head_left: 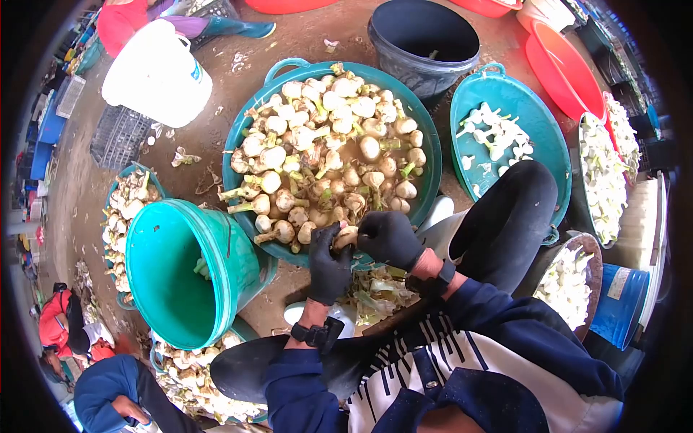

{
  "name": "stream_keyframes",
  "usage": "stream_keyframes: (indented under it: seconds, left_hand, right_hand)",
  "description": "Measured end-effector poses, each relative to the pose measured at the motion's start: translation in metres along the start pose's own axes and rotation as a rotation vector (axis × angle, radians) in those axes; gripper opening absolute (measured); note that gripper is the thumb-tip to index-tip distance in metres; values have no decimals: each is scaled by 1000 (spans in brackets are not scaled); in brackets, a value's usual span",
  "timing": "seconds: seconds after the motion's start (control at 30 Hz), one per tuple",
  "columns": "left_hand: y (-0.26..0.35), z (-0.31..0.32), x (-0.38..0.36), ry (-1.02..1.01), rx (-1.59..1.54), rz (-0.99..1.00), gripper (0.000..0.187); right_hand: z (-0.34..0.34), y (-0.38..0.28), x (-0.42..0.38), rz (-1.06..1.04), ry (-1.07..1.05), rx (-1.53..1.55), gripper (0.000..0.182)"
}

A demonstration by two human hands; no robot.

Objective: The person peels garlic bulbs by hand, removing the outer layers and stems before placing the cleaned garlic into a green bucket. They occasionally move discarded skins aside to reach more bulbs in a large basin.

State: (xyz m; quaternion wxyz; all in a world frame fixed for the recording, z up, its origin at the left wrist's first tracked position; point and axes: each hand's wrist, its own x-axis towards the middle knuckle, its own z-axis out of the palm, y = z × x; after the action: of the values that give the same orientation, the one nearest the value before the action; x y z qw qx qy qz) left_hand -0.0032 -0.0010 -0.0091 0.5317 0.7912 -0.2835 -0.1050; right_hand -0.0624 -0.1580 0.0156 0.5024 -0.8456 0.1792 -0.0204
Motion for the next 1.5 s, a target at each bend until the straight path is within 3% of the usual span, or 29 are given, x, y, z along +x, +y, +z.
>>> stream_keyframes:
  seconds: [0.17,0.27,0.3,0.4,0.5,0.63,0.83,1.03,1.13,1.23,1.33,1.47,1.5]
  left_hand:
    - [17,-13,8,-177,-398,-126,40]
    - [16,-19,6,-248,-535,-189,41]
    - [17,-20,6,-241,-547,-207,42]
    - [12,-17,4,-214,-759,-358,43]
    - [7,-15,2,-213,-979,-469,46]
    - [7,-12,4,-260,-1109,-456,49]
    - [14,-9,2,-262,-681,-395,54]
    - [5,-2,-3,-284,-730,-529,53]
    - [14,-13,4,-471,-429,-534,53]
    - [13,-9,0,-470,-263,-255,58]
    - [10,-6,-2,-475,-255,-185,65]
    - [-2,-3,-4,-423,-263,-143,76]
    - [-10,0,-7,-414,-259,-130,77]
  right_hand:
    - [-22,12,10,280,73,208,24]
    - [-24,60,15,210,236,-82,22]
    - [-29,68,15,298,183,-89,18]
    - [-39,59,12,-47,223,-77,19]
    - [-45,20,8,-262,119,91,23]
    - [-35,1,3,-346,-75,123,23]
    - [-24,4,-4,-354,-32,-18,19]
    - [-18,-6,-13,-402,43,-252,12]
    - [-10,2,-16,-273,-13,-252,13]
    - [-1,16,-15,-129,-39,-91,14]
    - [-2,28,-10,-15,-156,-1,22]
    - [-4,35,-10,40,-226,541,27]
    - [1,43,-11,15,-196,494,25]
